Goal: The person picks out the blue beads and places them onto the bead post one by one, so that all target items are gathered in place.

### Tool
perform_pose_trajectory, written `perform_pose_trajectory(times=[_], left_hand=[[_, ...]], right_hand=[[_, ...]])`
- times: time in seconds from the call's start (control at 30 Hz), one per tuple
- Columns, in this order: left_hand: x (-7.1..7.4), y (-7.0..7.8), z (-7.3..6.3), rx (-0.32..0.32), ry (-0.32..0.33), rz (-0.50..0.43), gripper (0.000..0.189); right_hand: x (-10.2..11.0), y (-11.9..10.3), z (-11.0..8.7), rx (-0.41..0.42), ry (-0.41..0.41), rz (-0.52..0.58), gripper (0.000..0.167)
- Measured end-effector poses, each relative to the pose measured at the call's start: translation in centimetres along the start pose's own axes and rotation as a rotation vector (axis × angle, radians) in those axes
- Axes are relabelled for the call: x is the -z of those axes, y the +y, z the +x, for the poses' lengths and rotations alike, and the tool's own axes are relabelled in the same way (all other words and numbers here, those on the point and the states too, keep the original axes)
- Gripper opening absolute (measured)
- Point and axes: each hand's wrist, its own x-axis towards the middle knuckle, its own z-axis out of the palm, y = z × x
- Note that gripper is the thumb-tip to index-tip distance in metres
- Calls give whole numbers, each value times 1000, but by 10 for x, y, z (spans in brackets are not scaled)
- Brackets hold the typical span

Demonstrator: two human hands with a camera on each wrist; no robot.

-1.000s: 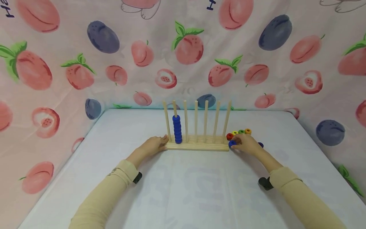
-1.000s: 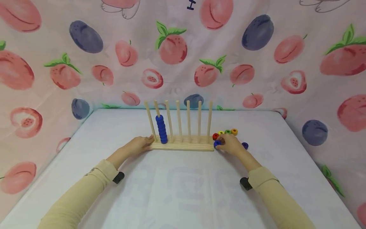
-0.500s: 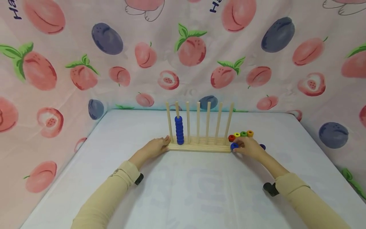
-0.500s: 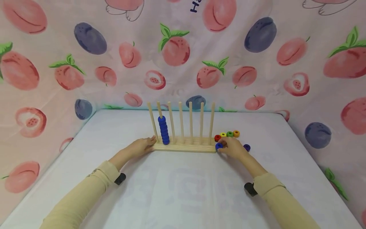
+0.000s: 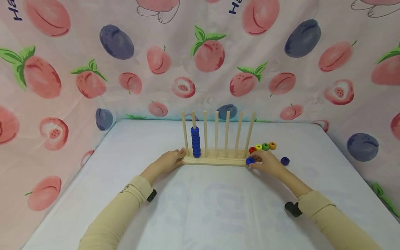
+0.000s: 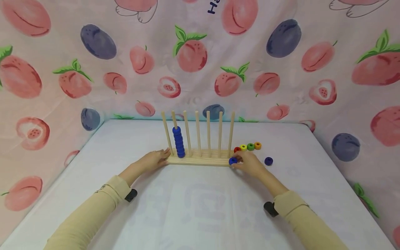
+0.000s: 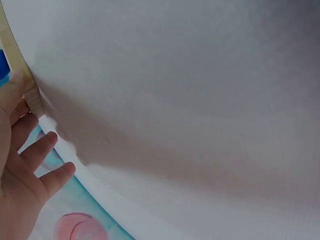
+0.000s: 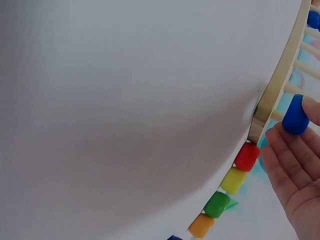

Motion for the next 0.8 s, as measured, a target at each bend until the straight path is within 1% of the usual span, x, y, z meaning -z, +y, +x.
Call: perform_pose_trajectory(times=[0.13, 0.17, 0.27, 0.37, 0.4, 0.53, 0.67, 0.8], left_hand=[[-4, -7, 4, -28, 9, -44, 52], [-7, -11, 5, -55, 30, -33, 53], [-9, -15, 8, -79, 46, -18, 54], [-7, -13, 8, -73, 50, -24, 52], [-3, -9, 7, -52, 33, -36, 51], [1, -2, 4, -42, 31, -1, 50], [0, 0, 1, -28, 23, 12, 50], [-3, -1, -1, -19, 24, -6, 51]], right_hand=[[-2, -3, 1, -1, -1, 3, 29], [-3, -4, 2, -4, 0, 0, 30], [-4, -9, 3, -2, 6, -4, 32], [-6, -13, 5, 7, 14, -3, 32], [-7, -14, 5, 8, 20, 3, 31], [-11, -18, 7, 24, 46, 42, 30], [-16, -23, 8, 44, 71, 73, 32], [-20, -29, 10, 39, 82, 85, 33]])
